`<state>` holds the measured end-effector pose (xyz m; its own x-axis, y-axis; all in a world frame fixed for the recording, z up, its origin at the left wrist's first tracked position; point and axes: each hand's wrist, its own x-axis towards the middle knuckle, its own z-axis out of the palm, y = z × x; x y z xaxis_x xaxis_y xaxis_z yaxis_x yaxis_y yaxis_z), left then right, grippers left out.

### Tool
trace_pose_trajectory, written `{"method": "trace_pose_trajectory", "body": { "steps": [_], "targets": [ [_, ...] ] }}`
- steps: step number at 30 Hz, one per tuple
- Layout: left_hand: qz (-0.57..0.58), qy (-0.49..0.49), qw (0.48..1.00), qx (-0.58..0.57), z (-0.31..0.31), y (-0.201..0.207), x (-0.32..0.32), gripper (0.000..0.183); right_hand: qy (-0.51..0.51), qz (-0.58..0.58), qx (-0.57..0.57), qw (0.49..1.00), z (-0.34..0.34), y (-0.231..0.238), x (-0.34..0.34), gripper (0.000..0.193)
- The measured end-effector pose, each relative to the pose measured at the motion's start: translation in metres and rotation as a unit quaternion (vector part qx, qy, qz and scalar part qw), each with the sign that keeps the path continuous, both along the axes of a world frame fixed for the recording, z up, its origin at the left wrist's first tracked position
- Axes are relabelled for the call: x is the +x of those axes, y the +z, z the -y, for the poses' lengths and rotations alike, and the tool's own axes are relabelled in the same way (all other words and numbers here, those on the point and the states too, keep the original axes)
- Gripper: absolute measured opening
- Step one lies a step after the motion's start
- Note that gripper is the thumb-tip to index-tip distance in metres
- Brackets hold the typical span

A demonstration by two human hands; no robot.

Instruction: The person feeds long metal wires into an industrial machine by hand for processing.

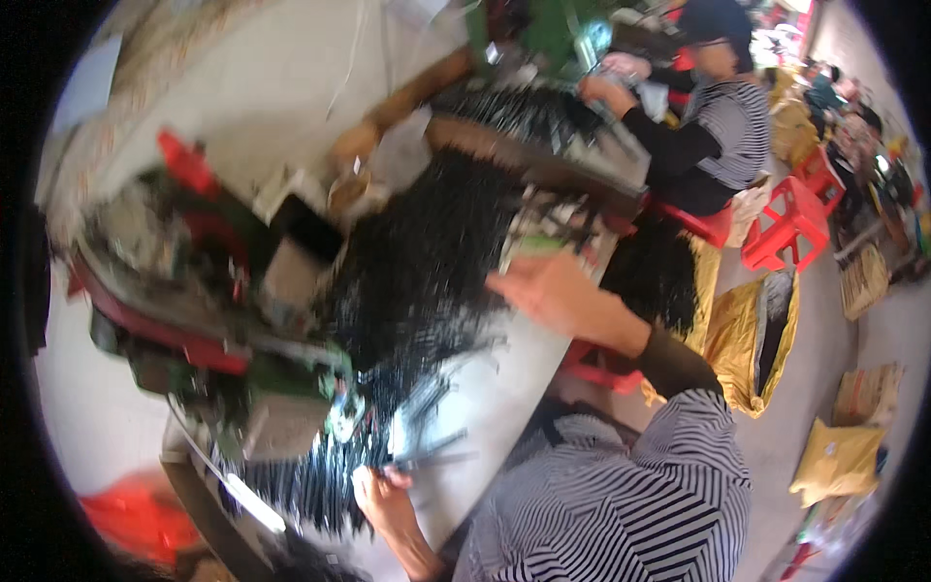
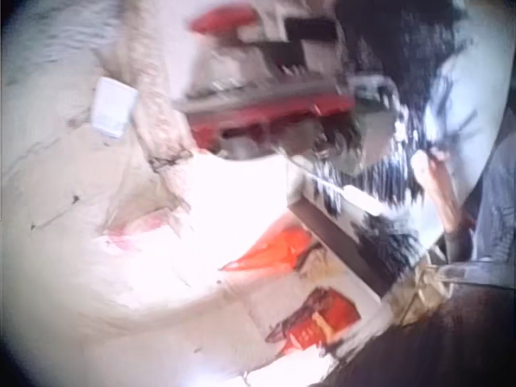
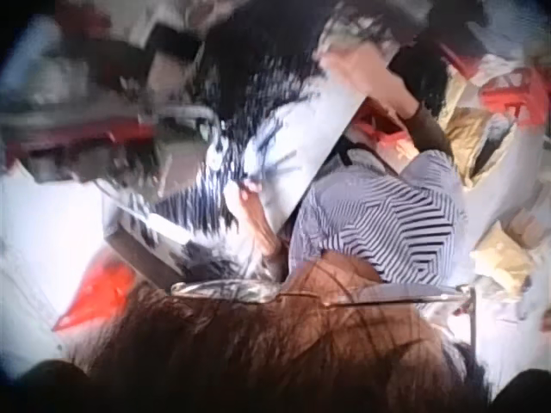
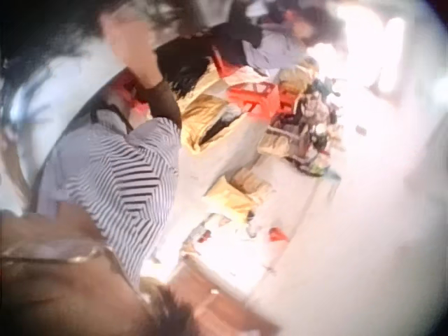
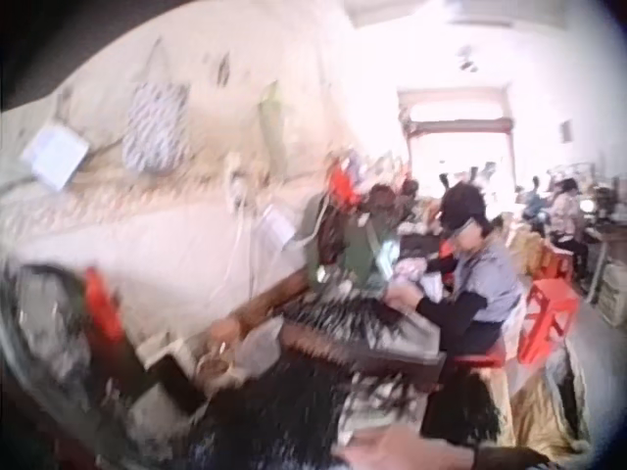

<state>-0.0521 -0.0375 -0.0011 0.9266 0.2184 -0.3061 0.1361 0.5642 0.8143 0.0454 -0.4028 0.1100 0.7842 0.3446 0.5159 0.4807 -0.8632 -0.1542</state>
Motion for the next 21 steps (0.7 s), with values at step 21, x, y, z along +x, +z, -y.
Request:
{"method": "trace_pose_trajectory", "body": {
  "steps": [21],
  "targets": [
    [0.002, -0.243, 0.969, 0.041, 0.003, -0.03, 0.047, 0.041, 0.432, 0.166, 0.16, 0.872, -0.165, -0.09, 0.011, 0.018]
  ]
}}
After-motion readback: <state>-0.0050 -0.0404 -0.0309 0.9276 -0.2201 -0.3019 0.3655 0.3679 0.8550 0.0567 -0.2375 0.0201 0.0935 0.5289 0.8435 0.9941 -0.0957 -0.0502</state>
